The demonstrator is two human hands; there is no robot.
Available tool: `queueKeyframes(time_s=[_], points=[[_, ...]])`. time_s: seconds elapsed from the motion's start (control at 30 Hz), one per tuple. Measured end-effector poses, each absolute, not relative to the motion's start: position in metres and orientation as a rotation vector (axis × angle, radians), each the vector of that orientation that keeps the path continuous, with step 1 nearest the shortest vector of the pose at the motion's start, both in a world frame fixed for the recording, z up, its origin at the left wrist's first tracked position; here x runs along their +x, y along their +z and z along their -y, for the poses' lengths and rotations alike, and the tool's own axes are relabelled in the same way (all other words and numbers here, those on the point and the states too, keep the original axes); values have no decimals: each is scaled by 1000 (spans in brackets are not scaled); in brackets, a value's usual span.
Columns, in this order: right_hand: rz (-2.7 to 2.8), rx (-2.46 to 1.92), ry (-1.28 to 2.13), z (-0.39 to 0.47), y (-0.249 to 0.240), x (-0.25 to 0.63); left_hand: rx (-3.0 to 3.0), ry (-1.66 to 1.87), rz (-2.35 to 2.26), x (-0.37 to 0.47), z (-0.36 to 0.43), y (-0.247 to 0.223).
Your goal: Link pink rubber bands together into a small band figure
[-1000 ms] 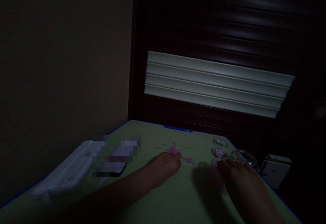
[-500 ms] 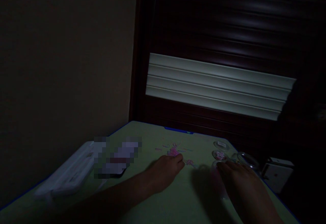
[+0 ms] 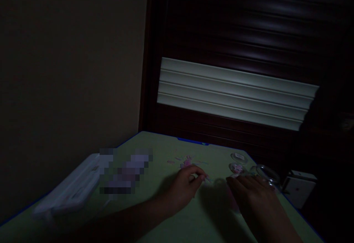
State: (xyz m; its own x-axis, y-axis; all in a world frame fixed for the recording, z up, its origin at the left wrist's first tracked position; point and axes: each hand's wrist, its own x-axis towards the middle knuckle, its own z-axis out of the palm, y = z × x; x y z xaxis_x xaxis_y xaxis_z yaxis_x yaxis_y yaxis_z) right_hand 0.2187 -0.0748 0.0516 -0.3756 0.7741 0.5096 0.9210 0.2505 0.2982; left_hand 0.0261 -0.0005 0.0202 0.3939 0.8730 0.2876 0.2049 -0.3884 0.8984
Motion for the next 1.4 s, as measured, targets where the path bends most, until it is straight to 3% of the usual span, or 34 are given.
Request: queueKeyframes(time_s=[0.33, 1.4], points=[[2232, -1357, -715, 67, 38, 206, 1483, 937, -880, 32, 16, 30], [2203, -1309, -669, 67, 36, 208, 1692, 885, -852, 34, 18, 18]])
